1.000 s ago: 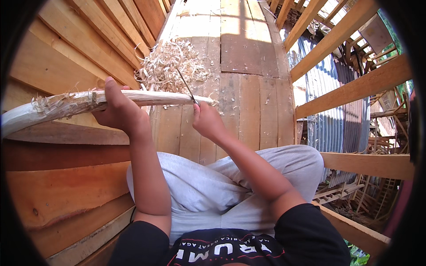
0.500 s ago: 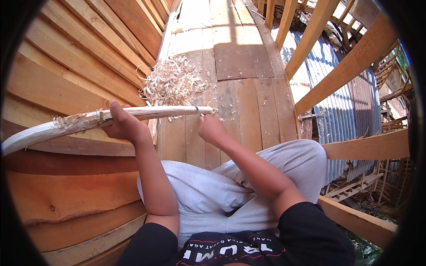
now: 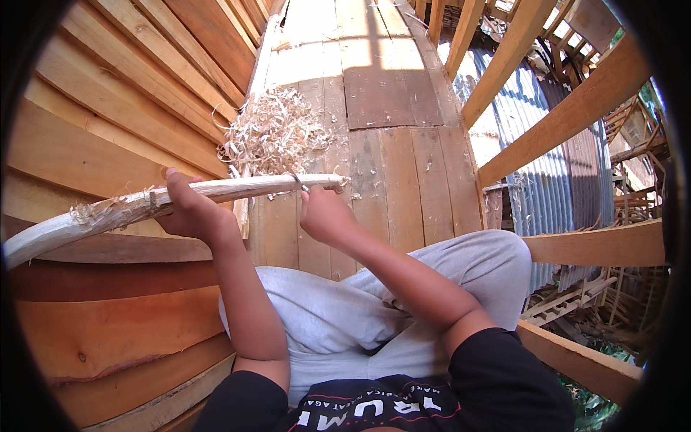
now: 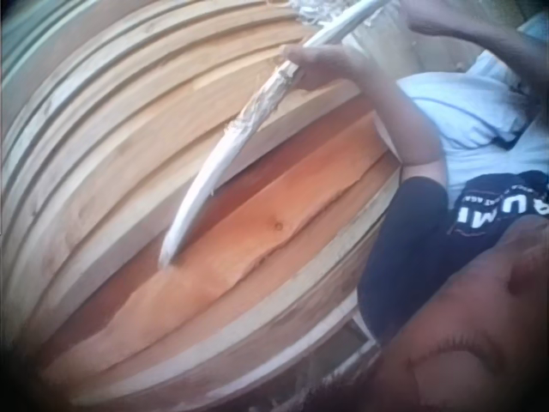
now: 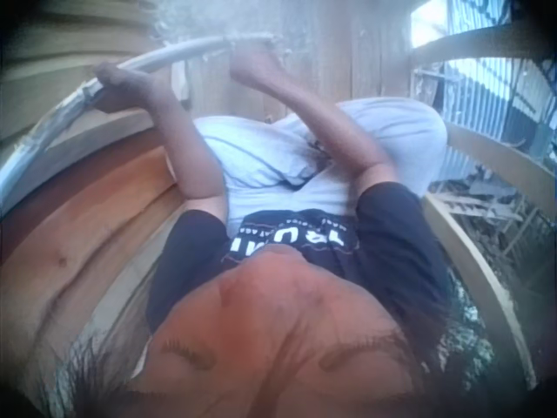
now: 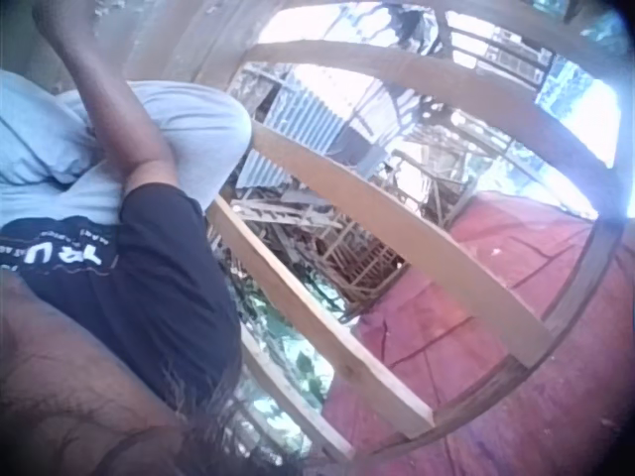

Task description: The person carves a wooden stick using a knife, removing bark and shaping the wood. They repeatedly scrape and shave the stick, producing wood shavings that accumulate on the floor.

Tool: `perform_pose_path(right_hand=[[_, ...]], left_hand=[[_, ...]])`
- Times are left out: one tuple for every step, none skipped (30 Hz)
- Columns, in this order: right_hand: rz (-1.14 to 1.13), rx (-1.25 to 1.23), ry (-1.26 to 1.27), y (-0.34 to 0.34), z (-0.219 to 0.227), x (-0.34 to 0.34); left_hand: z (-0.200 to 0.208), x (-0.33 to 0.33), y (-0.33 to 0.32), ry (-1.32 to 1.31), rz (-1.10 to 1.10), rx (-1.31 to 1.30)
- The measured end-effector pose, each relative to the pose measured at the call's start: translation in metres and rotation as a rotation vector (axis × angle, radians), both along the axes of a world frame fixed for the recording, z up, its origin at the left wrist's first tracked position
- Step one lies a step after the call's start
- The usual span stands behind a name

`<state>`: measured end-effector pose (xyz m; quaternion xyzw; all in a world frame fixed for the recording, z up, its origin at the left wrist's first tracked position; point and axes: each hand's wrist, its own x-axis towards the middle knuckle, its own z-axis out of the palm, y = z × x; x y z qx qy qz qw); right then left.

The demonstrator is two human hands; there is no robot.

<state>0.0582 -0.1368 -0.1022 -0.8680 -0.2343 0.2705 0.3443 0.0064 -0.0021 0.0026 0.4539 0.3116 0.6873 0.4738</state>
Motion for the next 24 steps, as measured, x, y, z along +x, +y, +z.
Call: perform_pose_path(right_hand=[[0.03, -0.01, -0.002, 0.001, 0.009, -0.001], [-0.018, -0.015, 0.009, -0.004, -0.015, 0.007], [-0.069, -0.023, 0.016, -0.017, -0.055, 0.021], [-0.115, -0.024, 0.019, -0.024, -0.078, 0.031], [-0.112, -0.045, 0.033, -0.021, -0.079, 0.032], [-0.109, -0.066, 0.047, -0.019, -0.08, 0.033], [-0.107, -0.088, 0.06, -0.018, -0.082, 0.033], [-0.081, -0.07, 0.04, -0.017, -0.07, 0.028], [-0.052, -0.048, 0.022, -0.013, -0.047, 0.017], [-0.032, -0.027, 0.004, -0.009, -0.026, 0.01], [-0.037, -0.025, 0.001, -0.003, -0.013, 0.006], [-0.04, -0.03, 0.006, 0.0, -0.003, 0.002], [-0.043, -0.035, 0.01, 0.003, 0.0, 0.0], [-0.064, -0.07, 0.017, -0.005, -0.018, 0.009], [-0.085, -0.1, 0.02, -0.016, -0.049, 0.025], [-0.104, -0.124, 0.024, -0.021, -0.066, 0.033], [-0.087, -0.118, 0.069, -0.019, -0.059, 0.033], [-0.059, -0.14, 0.061, -0.016, -0.053, 0.03], [-0.031, -0.162, 0.052, -0.012, -0.046, 0.023], [-0.001, -0.186, 0.042, -0.009, -0.037, 0.017], [0.0, -0.178, 0.035, -0.005, -0.02, 0.011], [-0.001, -0.173, 0.031, -0.003, 0.0, 0.003], [-0.006, -0.168, 0.03, -0.003, 0.009, -0.002], [-0.022, -0.179, 0.045, -0.008, -0.005, 0.005]], left_hand=[[0.0, -0.002, -0.001, 0.012, -0.013, -0.027], [0.002, -0.001, -0.004, 0.019, -0.032, -0.053], [0.003, 0.001, -0.007, 0.024, -0.055, -0.082], [0.001, 0.002, -0.006, 0.021, -0.05, -0.066], [-0.001, 0.003, -0.003, 0.018, -0.041, -0.046], [-0.002, 0.004, -0.001, 0.014, -0.032, -0.026], [-0.002, 0.005, -0.001, 0.014, -0.032, -0.014], [0.001, 0.004, -0.002, 0.017, -0.012, -0.022], [0.002, 0.003, -0.001, 0.021, 0.008, -0.026], [0.003, 0.003, 0.0, 0.026, 0.022, -0.032], [0.003, 0.002, 0.001, 0.027, 0.004, -0.031], [0.002, 0.0, 0.001, 0.036, -0.013, -0.037], [0.0, -0.003, 0.002, 0.045, -0.028, -0.043], [0.0, 0.0, -0.002, 0.04, -0.022, -0.038], [0.001, 0.005, -0.004, 0.033, -0.017, -0.028], [0.001, 0.008, -0.005, 0.026, -0.008, -0.012], [-0.001, 0.006, -0.002, 0.031, -0.008, -0.027], [-0.001, 0.005, 0.0, 0.028, 0.005, -0.028], [-0.001, 0.005, 0.001, 0.025, 0.019, -0.03], [-0.001, 0.004, 0.001, 0.021, 0.035, -0.034], [-0.001, 0.003, 0.003, 0.022, 0.019, -0.023], [-0.003, 0.001, 0.006, 0.025, 0.0, -0.016], [-0.004, -0.001, 0.007, 0.03, -0.022, -0.009], [-0.003, 0.0, 0.004, 0.028, -0.027, -0.021]])
